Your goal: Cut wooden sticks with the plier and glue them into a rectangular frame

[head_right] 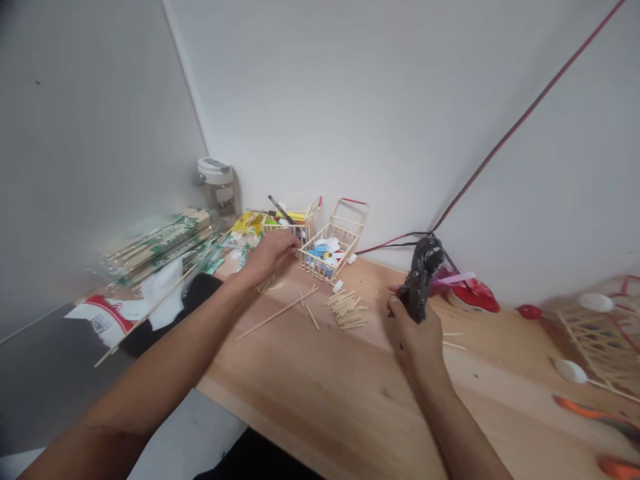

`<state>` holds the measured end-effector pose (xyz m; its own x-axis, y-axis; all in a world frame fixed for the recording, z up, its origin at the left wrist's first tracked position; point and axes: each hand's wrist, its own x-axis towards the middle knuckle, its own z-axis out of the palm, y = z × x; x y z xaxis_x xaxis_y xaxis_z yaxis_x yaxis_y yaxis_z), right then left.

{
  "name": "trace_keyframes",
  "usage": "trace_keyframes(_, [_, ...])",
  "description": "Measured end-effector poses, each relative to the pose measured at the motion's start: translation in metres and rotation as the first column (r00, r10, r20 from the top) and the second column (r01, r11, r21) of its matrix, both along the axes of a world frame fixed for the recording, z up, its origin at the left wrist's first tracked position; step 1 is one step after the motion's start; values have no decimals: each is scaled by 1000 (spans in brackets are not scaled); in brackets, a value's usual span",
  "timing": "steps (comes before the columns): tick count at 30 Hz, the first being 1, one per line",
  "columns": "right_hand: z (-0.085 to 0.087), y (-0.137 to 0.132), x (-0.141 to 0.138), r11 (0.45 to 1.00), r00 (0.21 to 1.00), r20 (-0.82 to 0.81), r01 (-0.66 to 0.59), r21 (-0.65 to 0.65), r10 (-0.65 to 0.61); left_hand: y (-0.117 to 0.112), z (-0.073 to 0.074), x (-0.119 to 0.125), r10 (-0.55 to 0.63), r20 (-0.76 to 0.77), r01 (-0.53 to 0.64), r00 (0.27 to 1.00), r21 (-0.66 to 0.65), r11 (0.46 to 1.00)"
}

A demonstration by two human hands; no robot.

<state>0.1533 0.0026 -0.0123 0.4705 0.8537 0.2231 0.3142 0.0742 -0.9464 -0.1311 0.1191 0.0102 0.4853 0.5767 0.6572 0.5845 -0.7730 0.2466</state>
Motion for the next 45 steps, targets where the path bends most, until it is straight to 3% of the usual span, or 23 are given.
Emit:
trace_keyframes(14, [-1,-1,1,1000,1000,-1,-19,6,19,-7,2,-2,6,-6,-6,1000,2,1000])
trace_keyframes(20, [-2,-1,1,1000,999,31,-14,-14,14,-6,-4,-3,-24,-36,23,999,-31,999])
trace_keyframes(27, [-6,0,5,1000,1000,24,-17,-12,17,-5,-12,-3,3,-133,-14,991,-82,997])
trace_keyframes(35, [1,-2,-1,1000,999,48,2,-30,-1,3,-27,-1,40,-201,-57,979,-80,995])
trace_keyframes(45, [-5,-1,1,1000,999,35,-9,-5,9,2,-31,-2,42,-196,-61,980,-93,994])
